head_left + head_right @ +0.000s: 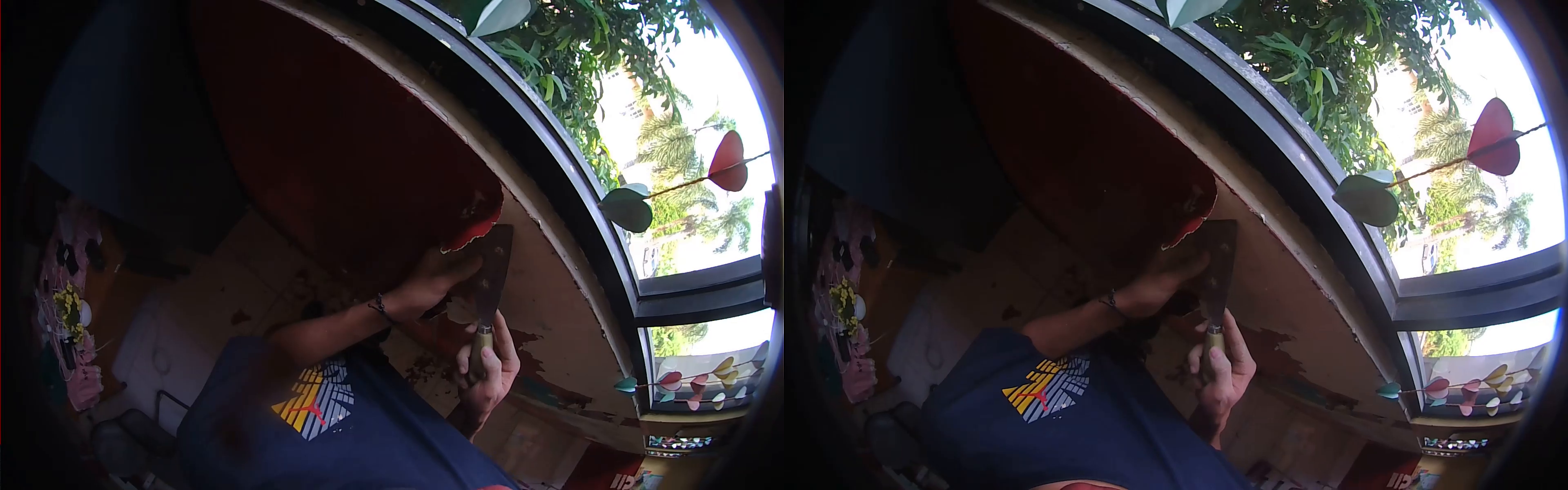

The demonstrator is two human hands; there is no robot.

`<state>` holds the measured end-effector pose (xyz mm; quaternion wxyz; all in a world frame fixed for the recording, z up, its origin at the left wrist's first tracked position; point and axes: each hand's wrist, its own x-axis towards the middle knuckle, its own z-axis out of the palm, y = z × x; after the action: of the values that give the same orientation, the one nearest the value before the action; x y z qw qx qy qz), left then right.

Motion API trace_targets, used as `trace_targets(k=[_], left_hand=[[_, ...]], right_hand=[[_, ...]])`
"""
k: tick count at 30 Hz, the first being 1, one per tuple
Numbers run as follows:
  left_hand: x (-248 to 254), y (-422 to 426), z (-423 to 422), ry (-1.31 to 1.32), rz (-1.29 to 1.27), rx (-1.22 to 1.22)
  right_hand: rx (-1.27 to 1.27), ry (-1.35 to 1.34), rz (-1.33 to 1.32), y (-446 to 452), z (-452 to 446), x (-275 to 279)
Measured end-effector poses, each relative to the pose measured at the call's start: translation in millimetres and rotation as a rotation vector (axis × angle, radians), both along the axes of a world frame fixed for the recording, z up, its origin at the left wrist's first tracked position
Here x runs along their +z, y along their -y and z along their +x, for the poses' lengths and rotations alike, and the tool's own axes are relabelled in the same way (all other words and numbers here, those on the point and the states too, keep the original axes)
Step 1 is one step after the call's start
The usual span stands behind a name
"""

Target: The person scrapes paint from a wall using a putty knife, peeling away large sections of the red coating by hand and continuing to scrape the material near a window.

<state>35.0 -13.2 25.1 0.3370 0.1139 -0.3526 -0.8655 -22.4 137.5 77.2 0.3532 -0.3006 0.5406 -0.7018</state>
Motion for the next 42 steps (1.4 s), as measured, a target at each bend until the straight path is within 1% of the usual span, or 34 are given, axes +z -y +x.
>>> trace_targets(k=[1,3,4,7,9,10,12,13,15,16,18,19,21,22,24,25,27,28,30,32,34,36,38,40,42], left_hand=[[-2,0,-2,0.001,0.0,-0.016],[-5,4,-5,-0.128,0.052,0.071],[-3,6,-5,-0.127,0.053,0.058],[2,7,-1,-0.179,0.082,0.073],[-1,7,-6,-0.106,-0.004,0.148],[1,9,-4,-0.109,-0.01,0.151],[8,11,2,-0.109,-0.123,0.223],[7,11,1,-0.112,-0.122,0.22],[2,8,1,-0.231,0.087,0.064],[-1,6,-2,-0.221,0.077,0.059],[-3,1,-12,-0.091,0.049,0.175],[-2,4,-10,-0.089,0.043,0.169],[4,15,-1,-0.139,-0.055,0.141],[6,18,2,-0.138,-0.059,0.122],[9,21,12,-0.028,-0.331,0.342],[11,21,12,-0.016,-0.348,0.346],[8,3,7,-0.072,0.153,0.155],[7,1,5,-0.068,0.149,0.162],[4,1,3,-0.032,0.137,0.068],[-2,4,3,-0.009,0.103,0.073],[-3,2,4,0.017,0.078,0.068],[1,5,0,-0.017,0.07,0.015],[-5,-2,-8,-0.007,0.075,-0.016],[-7,-5,-12,-0.004,0.081,-0.042],[-4,-2,-12,-0.197,0.195,0.106]], right_hand=[[-0.003,-0.038,0.033,5,-5,-2],[-0.009,-0.076,0.031,17,-2,-1],[0.008,-0.112,0.027,19,-2,-1],[-0.024,-0.091,0.028,9,0,-5],[-0.019,-0.087,0.012,17,1,-4],[-0.008,-0.09,0.027,19,2,1],[-0.005,-0.096,0.04,23,7,10],[-0.006,-0.119,0.043,24,9,13],[-0.018,-0.128,0.054,15,8,10],[-0.024,-0.142,0.048,9,2,2],[-0.027,-0.156,0.024,14,-2,-6],[-0.019,-0.184,0.015,19,-3,-7],[-0.004,-0.194,-0.015,31,0,-10],[-0.024,-0.192,-0.018,36,4,-9],[0.039,-0.227,-0.031,40,15,-6],[0.046,-0.195,-0.014,35,14,-4],[0.034,-0.167,0.008,17,9,-11],[0.022,-0.168,0.028,11,2,-17],[0.019,-0.145,0.024,9,-6,-27],[0.024,-0.096,0.022,11,-8,-29],[0.023,-0.117,0.024,9,-9,-26],[0.015,-0.146,0.005,10,-13,-21],[0.013,-0.063,0.015,0,-16,-13],[0.017,-0.082,0.036,4,-14,-3],[0.015,-0.084,0.086,22,-4,5]])
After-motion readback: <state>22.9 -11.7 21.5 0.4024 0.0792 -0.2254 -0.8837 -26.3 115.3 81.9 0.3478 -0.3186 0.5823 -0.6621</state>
